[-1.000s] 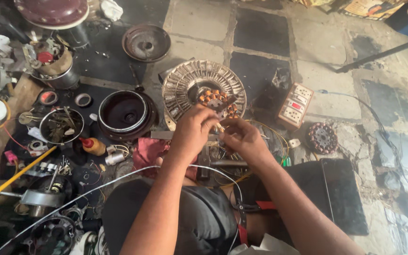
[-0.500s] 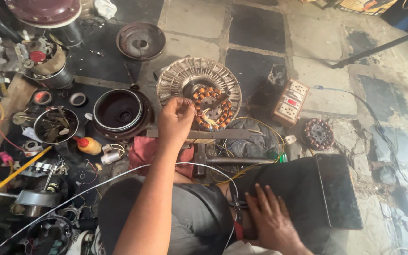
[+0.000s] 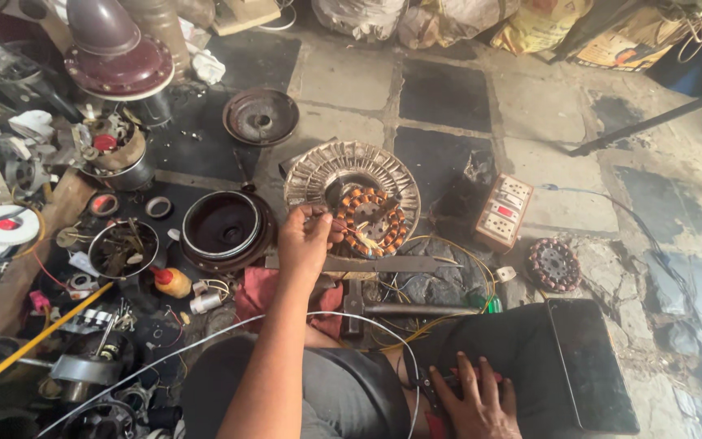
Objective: The person repairs an electric fan motor by hand and using pliers, by twisting and cutting copper wires on the motor's stator coils.
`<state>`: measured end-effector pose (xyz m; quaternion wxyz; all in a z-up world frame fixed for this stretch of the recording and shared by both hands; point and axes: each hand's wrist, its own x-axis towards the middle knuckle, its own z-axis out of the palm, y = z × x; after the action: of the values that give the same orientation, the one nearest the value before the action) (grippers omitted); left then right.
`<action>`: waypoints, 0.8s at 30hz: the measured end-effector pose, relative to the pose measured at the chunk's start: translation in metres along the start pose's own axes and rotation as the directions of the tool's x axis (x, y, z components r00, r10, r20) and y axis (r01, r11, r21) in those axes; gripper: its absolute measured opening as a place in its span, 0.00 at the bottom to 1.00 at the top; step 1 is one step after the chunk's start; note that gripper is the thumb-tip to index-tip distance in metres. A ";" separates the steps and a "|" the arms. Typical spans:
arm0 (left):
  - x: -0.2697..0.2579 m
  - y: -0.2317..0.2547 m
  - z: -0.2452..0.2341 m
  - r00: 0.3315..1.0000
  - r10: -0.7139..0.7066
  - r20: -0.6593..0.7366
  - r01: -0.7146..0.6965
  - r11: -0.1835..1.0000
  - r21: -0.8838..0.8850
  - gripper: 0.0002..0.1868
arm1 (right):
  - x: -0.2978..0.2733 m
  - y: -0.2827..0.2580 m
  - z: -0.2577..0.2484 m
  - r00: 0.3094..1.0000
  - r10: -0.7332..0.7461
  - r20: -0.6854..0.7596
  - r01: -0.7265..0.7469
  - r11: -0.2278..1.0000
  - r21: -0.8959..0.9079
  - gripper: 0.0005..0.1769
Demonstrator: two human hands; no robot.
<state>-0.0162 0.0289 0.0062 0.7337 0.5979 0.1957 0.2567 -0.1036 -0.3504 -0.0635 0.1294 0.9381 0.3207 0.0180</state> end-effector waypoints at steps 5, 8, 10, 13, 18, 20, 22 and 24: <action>-0.001 0.003 0.001 0.995 -0.091 -0.050 0.087 0.993 -0.080 0.06 | 0.008 0.015 -0.020 0.992 -0.011 0.127 0.015 0.999 -0.032 0.42; -0.004 0.009 0.000 0.998 -0.059 -0.035 0.054 0.990 -0.131 0.06 | 0.021 0.038 -0.074 0.969 0.085 0.233 -0.127 0.976 0.174 0.53; -0.011 0.013 0.002 0.988 -0.151 -0.025 0.145 0.974 -0.172 0.06 | 0.033 0.052 -0.109 0.987 0.145 0.070 -0.161 0.922 0.352 0.61; -0.023 0.016 0.009 0.984 -0.179 -0.017 0.174 0.971 -0.163 0.05 | 0.065 0.044 -0.132 0.973 0.009 0.230 -0.224 0.266 0.938 0.38; -0.031 -0.005 0.009 0.993 -0.067 -0.101 0.049 0.984 -0.171 0.03 | 0.136 -0.039 -0.111 0.902 -0.314 0.298 -0.430 -0.571 0.700 0.22; -0.033 -0.015 0.008 0.982 -0.124 -0.140 0.089 0.969 -0.232 0.02 | 0.149 -0.057 -0.109 0.894 -0.328 0.306 -0.445 -0.570 0.691 0.23; -0.032 -0.020 0.009 0.985 -0.079 -0.150 0.050 0.981 -0.190 0.03 | 0.158 -0.067 -0.113 0.887 -0.342 0.310 -0.457 -0.566 0.686 0.26; -0.033 -0.023 0.009 0.988 -0.037 -0.150 0.014 0.988 -0.153 0.03 | 0.163 -0.070 -0.117 0.906 -0.364 0.217 -0.405 -0.590 0.699 0.25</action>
<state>-0.0338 -0.0015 -0.0149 0.7631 0.5163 0.2389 0.3065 -0.0296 -0.1717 0.0242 -0.7159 0.5007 0.0919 -0.4778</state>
